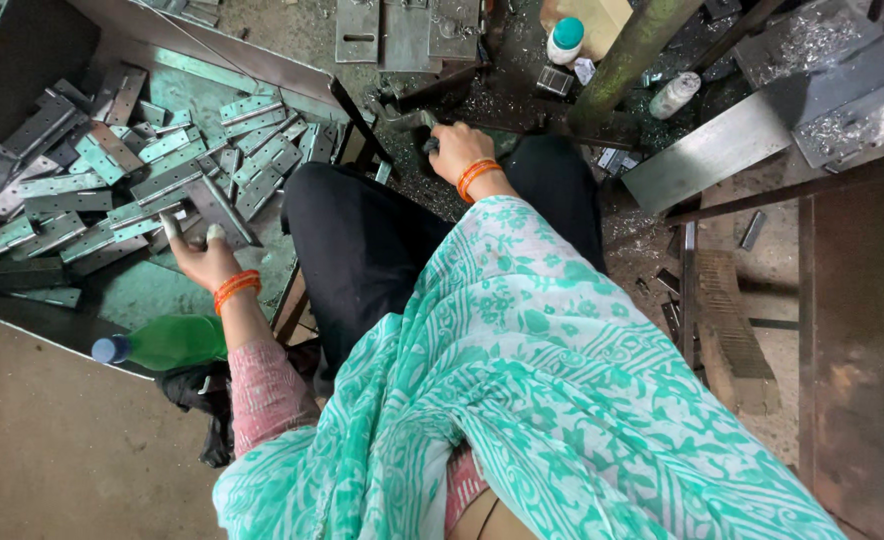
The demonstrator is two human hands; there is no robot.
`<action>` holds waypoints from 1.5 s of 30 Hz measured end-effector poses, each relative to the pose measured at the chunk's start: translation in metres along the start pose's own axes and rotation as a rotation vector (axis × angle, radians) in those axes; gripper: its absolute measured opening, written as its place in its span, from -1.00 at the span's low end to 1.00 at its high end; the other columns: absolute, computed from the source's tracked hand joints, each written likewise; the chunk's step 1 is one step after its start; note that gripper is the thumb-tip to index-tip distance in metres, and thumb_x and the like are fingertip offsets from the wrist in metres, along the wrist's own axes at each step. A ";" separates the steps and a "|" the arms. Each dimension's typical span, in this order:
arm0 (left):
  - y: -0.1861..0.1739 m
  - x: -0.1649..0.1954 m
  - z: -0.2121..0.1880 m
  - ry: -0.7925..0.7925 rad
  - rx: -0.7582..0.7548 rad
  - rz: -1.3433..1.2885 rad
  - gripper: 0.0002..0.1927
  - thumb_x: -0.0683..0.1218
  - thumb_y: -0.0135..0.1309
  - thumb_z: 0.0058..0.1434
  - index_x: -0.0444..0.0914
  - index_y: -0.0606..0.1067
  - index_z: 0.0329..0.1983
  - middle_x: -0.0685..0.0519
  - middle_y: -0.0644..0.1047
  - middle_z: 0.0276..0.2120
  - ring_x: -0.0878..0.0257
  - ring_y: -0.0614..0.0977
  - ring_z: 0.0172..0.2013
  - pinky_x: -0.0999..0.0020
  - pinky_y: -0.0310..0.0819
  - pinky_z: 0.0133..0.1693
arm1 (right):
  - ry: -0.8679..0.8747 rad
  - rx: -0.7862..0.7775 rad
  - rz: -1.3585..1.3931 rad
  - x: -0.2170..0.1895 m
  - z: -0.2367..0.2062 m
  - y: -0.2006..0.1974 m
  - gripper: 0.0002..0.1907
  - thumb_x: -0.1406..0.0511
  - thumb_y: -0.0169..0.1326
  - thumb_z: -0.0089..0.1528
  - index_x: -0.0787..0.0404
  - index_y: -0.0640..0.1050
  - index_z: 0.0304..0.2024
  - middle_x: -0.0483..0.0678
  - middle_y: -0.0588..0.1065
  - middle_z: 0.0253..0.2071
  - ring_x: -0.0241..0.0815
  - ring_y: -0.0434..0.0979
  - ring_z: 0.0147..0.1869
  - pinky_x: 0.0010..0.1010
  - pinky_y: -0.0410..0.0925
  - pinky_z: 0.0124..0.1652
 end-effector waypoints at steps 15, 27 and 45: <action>0.368 0.067 -0.021 0.117 -0.500 0.266 -0.28 -0.28 0.33 0.04 -0.17 0.43 0.32 -0.08 0.67 -0.16 0.16 0.66 -0.20 0.27 0.58 -0.08 | 0.054 -0.135 0.041 0.030 -0.022 0.028 -0.53 0.08 0.20 0.13 0.01 0.59 0.08 0.09 0.55 -0.04 0.21 0.57 0.05 0.00 0.42 -0.01; 0.407 0.054 -0.108 0.747 -0.871 0.971 -0.27 0.25 0.21 0.13 -0.22 0.47 0.28 -0.07 0.37 0.27 -0.16 0.12 0.37 -0.46 -0.12 0.23 | 0.070 -0.279 0.014 0.030 -0.035 0.029 -0.49 0.06 0.18 0.15 0.08 0.53 0.12 0.14 0.52 0.00 0.26 0.57 0.02 0.04 0.43 -0.03; 0.457 0.017 -0.115 0.938 -0.965 1.145 -0.59 0.06 -0.09 0.43 -0.21 0.56 0.18 0.01 0.43 0.30 -0.09 0.17 0.41 -0.61 -0.32 0.28 | 0.095 -0.170 0.045 0.071 -0.099 0.096 -0.41 0.21 0.23 0.11 -0.16 0.49 0.22 0.12 0.46 0.04 0.27 0.58 -0.03 0.04 0.46 -0.10</action>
Point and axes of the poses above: each hand's wrist, its own z-axis towards the middle knuckle, its own y-axis out of the palm, x = y × z, the point moved 10 cm from there along z, towards the middle knuckle
